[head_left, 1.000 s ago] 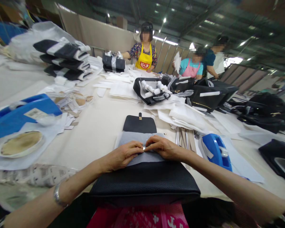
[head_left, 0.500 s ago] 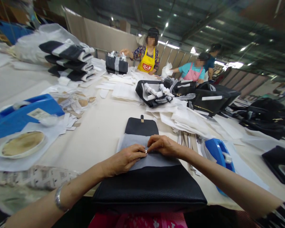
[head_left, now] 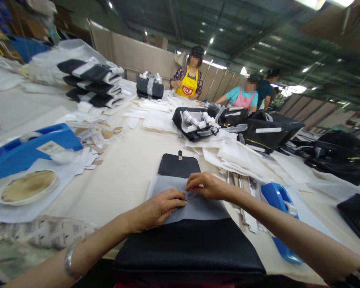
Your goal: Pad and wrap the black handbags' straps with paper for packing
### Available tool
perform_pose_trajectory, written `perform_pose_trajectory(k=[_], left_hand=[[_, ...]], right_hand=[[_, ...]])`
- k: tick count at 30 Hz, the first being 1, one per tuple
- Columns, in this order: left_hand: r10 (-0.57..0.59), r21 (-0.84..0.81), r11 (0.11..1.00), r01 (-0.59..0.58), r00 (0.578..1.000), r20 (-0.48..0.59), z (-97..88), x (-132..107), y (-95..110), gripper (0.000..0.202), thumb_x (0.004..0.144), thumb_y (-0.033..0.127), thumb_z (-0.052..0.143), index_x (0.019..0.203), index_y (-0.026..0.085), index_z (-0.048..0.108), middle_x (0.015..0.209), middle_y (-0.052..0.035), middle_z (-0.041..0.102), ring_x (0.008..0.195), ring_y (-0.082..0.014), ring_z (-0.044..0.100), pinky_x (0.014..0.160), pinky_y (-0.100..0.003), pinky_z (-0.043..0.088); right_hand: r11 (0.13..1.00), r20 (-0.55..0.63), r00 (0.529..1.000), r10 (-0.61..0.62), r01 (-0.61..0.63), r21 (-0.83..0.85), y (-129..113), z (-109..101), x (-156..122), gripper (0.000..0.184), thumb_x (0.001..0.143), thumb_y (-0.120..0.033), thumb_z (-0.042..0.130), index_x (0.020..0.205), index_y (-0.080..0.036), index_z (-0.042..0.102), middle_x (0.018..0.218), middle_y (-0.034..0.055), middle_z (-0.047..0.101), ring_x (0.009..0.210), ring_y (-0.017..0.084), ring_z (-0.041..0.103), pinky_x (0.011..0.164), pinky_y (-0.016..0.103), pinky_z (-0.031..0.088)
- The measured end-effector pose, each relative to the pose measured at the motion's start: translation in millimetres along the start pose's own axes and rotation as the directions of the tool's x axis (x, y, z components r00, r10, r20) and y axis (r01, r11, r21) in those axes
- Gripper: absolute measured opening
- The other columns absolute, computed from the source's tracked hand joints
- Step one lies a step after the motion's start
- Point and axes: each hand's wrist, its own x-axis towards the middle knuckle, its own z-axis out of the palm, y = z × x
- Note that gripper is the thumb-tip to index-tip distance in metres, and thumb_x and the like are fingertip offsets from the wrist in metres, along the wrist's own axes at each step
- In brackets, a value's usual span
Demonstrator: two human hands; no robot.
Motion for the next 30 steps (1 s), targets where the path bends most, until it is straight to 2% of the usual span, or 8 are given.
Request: perform_pose_trajectory(k=[2,5,10,13,18,22,27,30], left_hand=[[0.005,-0.005,1.000,-0.005,1.000,-0.001,0.2,0,-1,0.038,0.092,0.004,0.043,0.124,0.016,0.059,0.130,-0.0126,0.057,0.123,-0.0197,0.051,0.111,-0.035,0.040],[-0.002,-0.018,1.000,0.002,1.000,0.000,0.6,-1,-1,0.039,0.091,0.003,0.043,0.125,0.016,0.059,0.130,-0.0126,0.056,0.124,-0.0196,0.050,0.111,-0.036,0.040],[0.019,-0.023,1.000,-0.019,1.000,-0.013,-1.3,0,3,0.038,0.093,0.005,0.041,0.125,0.018,0.058,0.129,-0.0125,0.056,0.125,-0.0193,0.050,0.110,-0.035,0.041],[0.033,-0.001,0.999,-0.033,0.999,-0.010,-2.4,2,5,0.037,0.093,0.006,0.040,0.124,0.019,0.057,0.127,-0.0124,0.058,0.124,-0.0200,0.050,0.109,-0.037,0.042],[0.049,0.008,0.999,-0.049,0.999,-0.011,-1.4,3,3,0.037,0.094,0.007,0.040,0.125,0.019,0.056,0.128,-0.0125,0.057,0.125,-0.0201,0.049,0.109,-0.039,0.042],[0.066,0.045,0.997,-0.066,0.998,-0.005,-0.9,4,2,0.034,0.095,0.008,0.039,0.123,0.017,0.057,0.126,-0.0130,0.057,0.123,-0.0194,0.050,0.107,-0.036,0.043],[0.072,0.300,0.948,-0.104,0.991,0.115,-9.7,8,12,0.038,0.093,0.006,0.041,0.126,0.016,0.055,0.127,-0.0109,0.059,0.120,-0.0217,0.051,0.104,-0.035,0.043],[0.088,0.551,0.805,-0.220,0.963,0.255,-14.9,12,23,0.034,0.094,0.012,0.045,0.126,0.017,0.054,0.122,-0.0085,0.063,0.116,-0.0250,0.050,0.099,-0.037,0.041]], right_hand=[[0.971,-0.039,0.974,0.224,-0.226,-0.072,17,-6,24,0.026,0.090,-0.010,0.054,0.110,-0.017,0.070,0.110,0.0061,0.065,0.097,0.015,0.063,0.087,0.022,0.047],[0.838,-0.067,0.865,0.497,-0.499,-0.221,44,-10,65,0.036,0.087,-0.007,0.057,0.121,-0.016,0.065,0.121,0.0104,0.062,0.110,0.020,0.059,0.095,0.026,0.045],[0.682,-0.071,0.724,0.686,-0.675,-0.282,70,-5,112,0.025,0.094,-0.026,0.060,0.114,-0.012,0.063,0.118,0.0112,0.062,0.109,0.024,0.059,0.094,0.043,0.049],[0.648,-0.096,0.691,0.717,-0.711,-0.273,71,-12,120,0.028,0.093,-0.034,0.062,0.111,-0.013,0.062,0.117,0.0096,0.062,0.105,0.022,0.060,0.092,0.044,0.050],[0.740,-0.150,0.759,0.633,-0.651,-0.172,59,-62,109,0.024,0.087,-0.034,0.065,0.088,-0.011,0.069,0.080,0.0020,0.065,0.073,0.014,0.058,0.065,0.023,0.042],[0.826,-0.200,0.828,0.524,-0.551,-0.120,27,-91,86,0.026,0.080,-0.036,0.070,0.078,-0.010,0.069,0.064,-0.0027,0.056,0.059,0.009,0.046,0.053,0.022,0.028],[0.864,-0.304,0.868,0.393,-0.462,-0.200,-39,-55,43,0.013,0.076,-0.026,0.073,0.082,-0.015,0.072,0.070,0.0024,0.064,0.063,0.013,0.052,0.054,0.023,0.028],[0.875,-0.295,0.886,0.357,-0.428,-0.227,-61,-17,18,0.009,0.078,-0.018,0.066,0.083,-0.016,0.074,0.075,0.0062,0.069,0.069,0.016,0.058,0.056,0.024,0.030]])
